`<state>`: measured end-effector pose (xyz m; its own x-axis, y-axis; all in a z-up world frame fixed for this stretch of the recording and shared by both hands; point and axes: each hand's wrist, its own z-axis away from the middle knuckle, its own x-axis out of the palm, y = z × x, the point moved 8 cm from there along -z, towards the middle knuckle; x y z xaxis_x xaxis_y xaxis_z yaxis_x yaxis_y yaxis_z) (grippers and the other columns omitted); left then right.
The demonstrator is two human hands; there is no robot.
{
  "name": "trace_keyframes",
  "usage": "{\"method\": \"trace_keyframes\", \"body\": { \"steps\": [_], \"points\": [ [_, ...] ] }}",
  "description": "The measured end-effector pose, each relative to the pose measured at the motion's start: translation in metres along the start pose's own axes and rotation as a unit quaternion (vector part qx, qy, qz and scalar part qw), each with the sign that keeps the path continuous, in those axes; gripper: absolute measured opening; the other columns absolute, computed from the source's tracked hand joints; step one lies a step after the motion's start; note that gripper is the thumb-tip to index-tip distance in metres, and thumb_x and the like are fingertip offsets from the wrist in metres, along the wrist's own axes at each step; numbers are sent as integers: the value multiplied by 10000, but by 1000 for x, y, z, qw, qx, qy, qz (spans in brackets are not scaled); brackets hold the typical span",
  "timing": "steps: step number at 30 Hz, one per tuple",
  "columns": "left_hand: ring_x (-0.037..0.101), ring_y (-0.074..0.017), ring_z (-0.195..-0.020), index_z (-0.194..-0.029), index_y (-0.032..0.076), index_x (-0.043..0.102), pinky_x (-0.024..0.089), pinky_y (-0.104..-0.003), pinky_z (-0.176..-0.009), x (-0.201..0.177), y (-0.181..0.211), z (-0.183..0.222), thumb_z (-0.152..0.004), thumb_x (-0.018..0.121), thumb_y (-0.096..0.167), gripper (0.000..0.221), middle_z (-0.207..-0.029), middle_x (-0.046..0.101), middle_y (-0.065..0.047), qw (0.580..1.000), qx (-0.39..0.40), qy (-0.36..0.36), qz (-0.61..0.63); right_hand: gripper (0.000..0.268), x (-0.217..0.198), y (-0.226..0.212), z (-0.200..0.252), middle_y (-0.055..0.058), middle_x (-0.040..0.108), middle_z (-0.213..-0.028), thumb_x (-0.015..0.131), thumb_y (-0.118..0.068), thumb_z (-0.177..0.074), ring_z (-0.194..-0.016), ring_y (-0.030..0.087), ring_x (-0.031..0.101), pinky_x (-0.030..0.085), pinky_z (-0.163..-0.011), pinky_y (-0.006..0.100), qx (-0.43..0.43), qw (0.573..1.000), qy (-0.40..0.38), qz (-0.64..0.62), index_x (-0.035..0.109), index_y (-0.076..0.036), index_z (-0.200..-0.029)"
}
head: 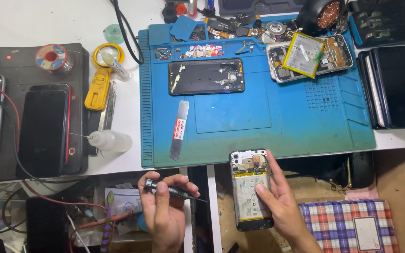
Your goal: Assembling internal components of a mobile phone, specifically fitting a battery into the chassis.
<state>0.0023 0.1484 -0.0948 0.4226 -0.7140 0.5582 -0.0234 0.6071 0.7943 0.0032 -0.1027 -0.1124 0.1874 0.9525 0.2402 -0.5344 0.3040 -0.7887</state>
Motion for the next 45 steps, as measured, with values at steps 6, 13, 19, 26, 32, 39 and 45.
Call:
{"method": "trace_keyframes", "body": {
  "steps": [6, 13, 19, 26, 32, 39, 45],
  "points": [
    [753, -414, -728, -1208, 157, 387, 644, -492, -604, -4, 0, 3, -1016, 505, 219, 233, -1086, 711, -386, 999, 8, 42, -15, 885, -1, 0, 0, 149, 584, -1487, 559, -113, -861, -1155, 280, 671, 589, -947, 472, -1, 1000, -2, 8, 175, -336, -1627],
    [726, -333, -554, -1419, 204, 323, 388, -255, -204, -3, -1, -2, -1030, 409, 296, 409, -1152, 708, -325, 996, -44, 55, -51, 865, 0, 0, -1, 139, 543, -1518, 542, -118, -883, -1198, 267, 647, 573, -971, 463, -20, 1000, -19, 7, 151, -314, -1629],
    [768, -395, -795, -1384, 173, 302, 666, -355, -520, -3, -2, -5, -1030, 476, 158, 394, -1202, 666, -311, 1000, -17, 10, -6, 868, 3, -2, 0, 126, 517, -1541, 544, -140, -882, -1200, 259, 645, 579, -967, 462, -19, 999, -23, 22, 142, -331, -1627],
    [711, -453, -1051, -1449, 198, 237, 671, -434, -774, 14, 9, -4, -974, 534, 11, 591, -1338, 567, -295, 995, 26, -95, -6, 864, 7, -7, 1, 123, 493, -1558, 527, -102, -889, -1170, 256, 654, 592, -948, 459, -41, 998, -42, 25, 126, -330, -1621],
    [704, -432, -1057, -1432, 208, 226, 661, -430, -775, 14, 21, -6, -980, 539, 41, 575, -1337, 549, -291, 993, 52, -102, -29, 865, 8, -5, 2, 142, 434, -1586, 534, -75, -893, -1103, 259, 672, 626, -872, 434, -63, 996, -64, 9, 132, -347, -1609],
    [697, -439, -1072, -1438, 214, 207, 669, -426, -779, 16, 19, -8, -989, 522, 25, 581, -1337, 547, -291, 992, 47, -118, -29, 854, 10, -7, 6, 147, 477, -1562, 520, -77, -903, -1058, 262, 686, 636, -833, 437, -49, 997, -60, 17, 141, -386, -1603],
    [706, -441, -1069, -1439, 204, 208, 675, -423, -770, 18, 21, -7, -986, 530, 34, 581, -1328, 562, -297, 991, 47, -121, -36, 854, 10, -8, 4, 129, 370, -1625, 535, -81, -896, -1147, 248, 642, 606, -907, 433, -83, 994, -68, 22, 135, -335, -1607]
  ]
}}
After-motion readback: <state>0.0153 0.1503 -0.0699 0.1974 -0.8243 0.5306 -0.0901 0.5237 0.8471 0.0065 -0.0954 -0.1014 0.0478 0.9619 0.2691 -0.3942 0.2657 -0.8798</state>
